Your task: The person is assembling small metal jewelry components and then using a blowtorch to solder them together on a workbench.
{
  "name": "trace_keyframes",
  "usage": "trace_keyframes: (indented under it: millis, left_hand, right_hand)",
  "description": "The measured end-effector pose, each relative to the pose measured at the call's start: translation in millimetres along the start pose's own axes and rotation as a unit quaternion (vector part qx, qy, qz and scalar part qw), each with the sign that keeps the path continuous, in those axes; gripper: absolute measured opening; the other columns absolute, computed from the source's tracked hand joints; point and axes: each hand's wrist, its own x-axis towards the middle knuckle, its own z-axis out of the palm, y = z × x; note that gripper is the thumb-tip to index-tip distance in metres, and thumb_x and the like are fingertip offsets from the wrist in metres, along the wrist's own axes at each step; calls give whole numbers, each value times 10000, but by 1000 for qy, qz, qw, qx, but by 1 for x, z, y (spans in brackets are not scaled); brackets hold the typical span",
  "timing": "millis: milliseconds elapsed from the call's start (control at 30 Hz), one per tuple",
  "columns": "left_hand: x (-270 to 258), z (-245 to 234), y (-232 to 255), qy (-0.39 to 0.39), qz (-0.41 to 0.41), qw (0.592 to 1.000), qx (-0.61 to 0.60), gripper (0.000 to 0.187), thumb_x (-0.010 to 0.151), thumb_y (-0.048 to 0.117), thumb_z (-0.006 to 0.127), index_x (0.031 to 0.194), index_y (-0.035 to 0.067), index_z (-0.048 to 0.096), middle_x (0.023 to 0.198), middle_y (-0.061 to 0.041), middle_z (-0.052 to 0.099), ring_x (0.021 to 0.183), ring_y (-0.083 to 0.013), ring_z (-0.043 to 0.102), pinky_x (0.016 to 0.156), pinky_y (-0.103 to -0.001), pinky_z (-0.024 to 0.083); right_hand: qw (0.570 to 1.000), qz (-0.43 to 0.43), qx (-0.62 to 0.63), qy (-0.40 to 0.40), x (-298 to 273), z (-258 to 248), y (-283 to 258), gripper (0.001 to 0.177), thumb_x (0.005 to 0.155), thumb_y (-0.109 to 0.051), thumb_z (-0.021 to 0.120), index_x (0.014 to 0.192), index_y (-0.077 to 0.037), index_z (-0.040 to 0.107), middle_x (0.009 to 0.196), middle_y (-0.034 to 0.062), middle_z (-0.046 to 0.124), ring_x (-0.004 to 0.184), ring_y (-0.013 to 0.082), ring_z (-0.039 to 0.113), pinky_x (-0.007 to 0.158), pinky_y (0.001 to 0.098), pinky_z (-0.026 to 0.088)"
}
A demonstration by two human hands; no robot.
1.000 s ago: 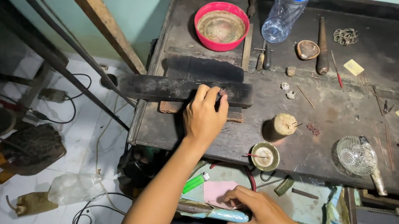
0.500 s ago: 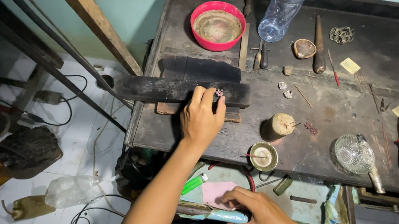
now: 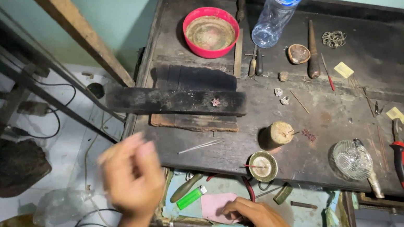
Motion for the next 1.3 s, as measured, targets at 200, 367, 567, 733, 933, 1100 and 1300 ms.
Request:
trace_keyframes:
  millis: [200, 367, 567, 733, 933, 1100, 1300]
  left_hand:
    - [5, -38, -117, 228, -315, 918, -76, 143, 1071, 7, 513, 1186, 78, 469, 1150, -121, 494, 643, -108, 367, 491, -241, 280]
    - [-102, 55, -343, 31, -583, 793, -172, 367, 932, 86, 351, 1227, 206, 532, 1054, -23, 702, 831, -118, 577, 699, -258, 431]
    - [-212, 107, -441, -182, -461, 814, -303, 352, 996, 57, 376, 1295, 118, 553, 979, -50, 665, 899, -156, 650, 756, -267, 539]
    - [-178, 93, -429, -209, -396, 769, -456, 251, 1069, 62, 381, 990, 80, 618, 801, 17, 605, 693, -94, 605, 626, -197, 532]
    - [-101, -46, -322, -2, -363, 924, -124, 283, 1006, -74, 548, 864, 170, 531, 810, -6, 604, 728, -107, 568, 615, -238, 456]
    - [-43, -130, -166, 88, -373, 922, -52, 252, 1246, 200, 449, 1260, -8, 590, 799, -77, 504, 540, -147, 447, 457, -302, 352]
    - [-65, -152, -12, 51, -332, 941, -31, 300, 1206, 51, 397, 907, 25, 395, 764, -145, 515, 484, -201, 461, 472, -331, 402]
  right_hand:
    - [995, -82, 48, 27, 5, -8, -8, 532, 866, -623, 753, 1190, -205, 694, 1101, -12, 699, 887, 108, 627, 747, 255, 476]
    - [995, -76, 66, 26, 13, 9, 27, 753, 886, -838, 483, 1052, -139, 708, 923, 10, 619, 780, 125, 559, 731, 286, 428]
    - [977, -187, 29, 103, 11, 16, 26, 443, 1065, -493, 515, 974, -117, 731, 858, 8, 620, 714, 105, 583, 674, 222, 478]
    - [989, -122, 65, 53, 6, 4, 12, 705, 946, -798, 455, 1032, -144, 706, 891, 11, 594, 759, 123, 541, 719, 248, 423]
    - [955, -269, -28, 122, -3, 2, 8, 268, 922, -321, 833, 990, -115, 675, 915, -1, 714, 743, 131, 693, 636, 285, 528]
    - [937, -307, -82, 147, 2, 7, 25, 298, 922, -414, 787, 937, -170, 617, 831, -1, 697, 643, 230, 655, 553, 338, 473]
    - [908, -307, -141, 247, 5, 5, 32, 286, 940, -427, 737, 917, -170, 614, 843, -20, 687, 719, 228, 688, 617, 341, 493]
